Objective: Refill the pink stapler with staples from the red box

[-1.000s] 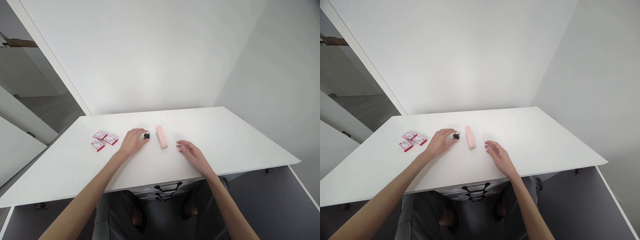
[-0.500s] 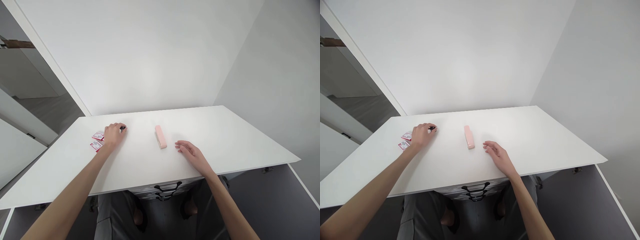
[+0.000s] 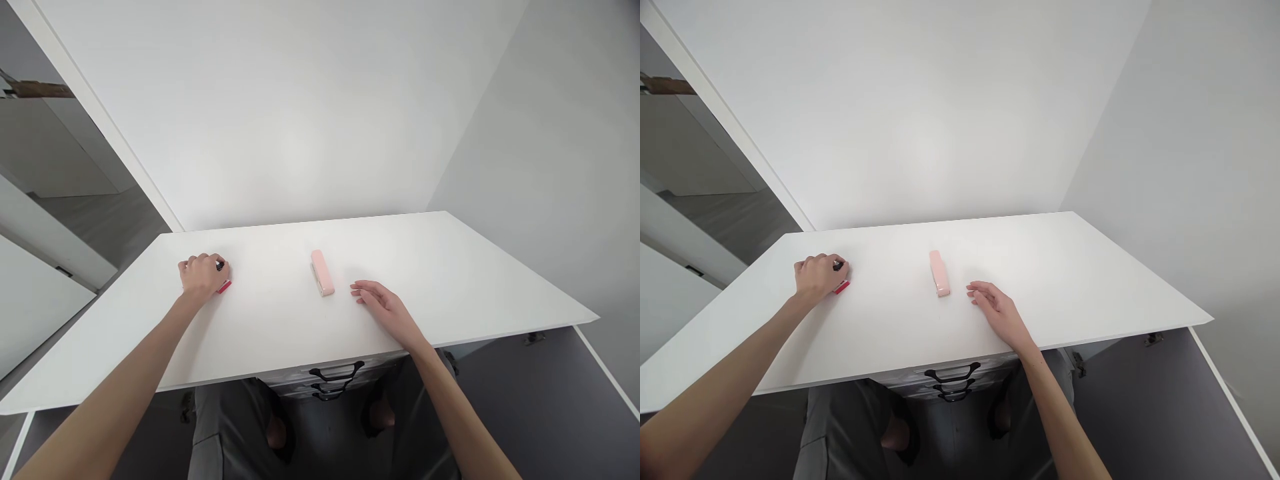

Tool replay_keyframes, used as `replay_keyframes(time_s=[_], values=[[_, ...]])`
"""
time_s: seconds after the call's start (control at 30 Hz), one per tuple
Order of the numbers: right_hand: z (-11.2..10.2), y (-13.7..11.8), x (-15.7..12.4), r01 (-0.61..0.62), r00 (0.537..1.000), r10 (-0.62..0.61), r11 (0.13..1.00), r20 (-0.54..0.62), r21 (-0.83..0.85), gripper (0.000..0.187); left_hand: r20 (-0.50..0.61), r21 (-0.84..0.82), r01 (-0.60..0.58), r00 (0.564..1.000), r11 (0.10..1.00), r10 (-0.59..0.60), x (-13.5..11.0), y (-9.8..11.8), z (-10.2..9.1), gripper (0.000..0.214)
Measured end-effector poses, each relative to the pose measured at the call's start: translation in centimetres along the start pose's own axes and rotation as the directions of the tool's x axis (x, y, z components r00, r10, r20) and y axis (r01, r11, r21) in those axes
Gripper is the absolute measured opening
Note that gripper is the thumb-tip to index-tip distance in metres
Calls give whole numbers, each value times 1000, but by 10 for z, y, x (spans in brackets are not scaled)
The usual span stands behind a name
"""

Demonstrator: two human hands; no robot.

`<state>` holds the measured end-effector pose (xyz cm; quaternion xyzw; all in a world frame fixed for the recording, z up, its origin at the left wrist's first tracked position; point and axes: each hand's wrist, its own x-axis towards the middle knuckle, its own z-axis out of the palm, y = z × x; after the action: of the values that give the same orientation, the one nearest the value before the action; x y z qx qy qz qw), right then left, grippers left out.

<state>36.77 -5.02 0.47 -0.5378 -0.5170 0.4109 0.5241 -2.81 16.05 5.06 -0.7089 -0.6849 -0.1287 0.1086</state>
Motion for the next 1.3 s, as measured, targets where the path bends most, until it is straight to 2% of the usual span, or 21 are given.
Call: replay_keyframes(time_s=[0.2, 0.3, 0.4, 0.47, 0.57, 0.67, 0.73, 0.87, 1.0, 1.13, 1.3], values=[[0, 2, 1, 0, 1000, 0, 1000, -9, 13, 44, 82, 68, 33, 996, 997, -39, 4, -1, -6, 38], [0, 2, 1, -2, 1000, 2, 1000, -13, 24, 45, 0, 85, -4, 1000, 996, 4, 2, 4, -6, 38], [0, 2, 0, -7, 1000, 7, 1000, -8, 14, 44, -115, 12, -149, 982, 989, 149, -3, 19, -4, 40], [1, 3, 1, -11, 1000, 11, 1000, -9, -5, 42, -126, -123, -300, 950, 946, 285, -8, 36, -1, 41], [7, 7, 5, -12, 998, 8, 997, -56, -74, 39, -94, -409, -469, 875, 783, 475, -20, 70, 8, 42], [20, 8, 15, -13, 994, -13, 970, -105, -242, 39, -61, -492, -540, 804, 683, 591, -34, 107, 20, 46], [31, 6, 23, -19, 993, -23, 939, -117, -343, 46, -54, -529, -566, 766, 632, 641, -43, 128, 26, 52], [49, 1, 41, -38, 990, -24, 898, -136, -438, 63, -64, -614, -579, 714, 537, 697, -51, 152, 30, 60], [58, 1, 60, 65, 997, -79, 906, -16, -418, 54, -62, -654, -550, 723, 519, 689, -50, 153, 31, 55], [58, 8, 82, 123, 992, -125, 930, 15, -347, 37, -57, -696, -482, 776, 532, 629, -48, 149, 33, 42], [53, 13, 108, 208, 977, -182, 927, 111, -313, 30, -28, -762, -371, 837, 530, 547, -46, 148, 35, 37]])
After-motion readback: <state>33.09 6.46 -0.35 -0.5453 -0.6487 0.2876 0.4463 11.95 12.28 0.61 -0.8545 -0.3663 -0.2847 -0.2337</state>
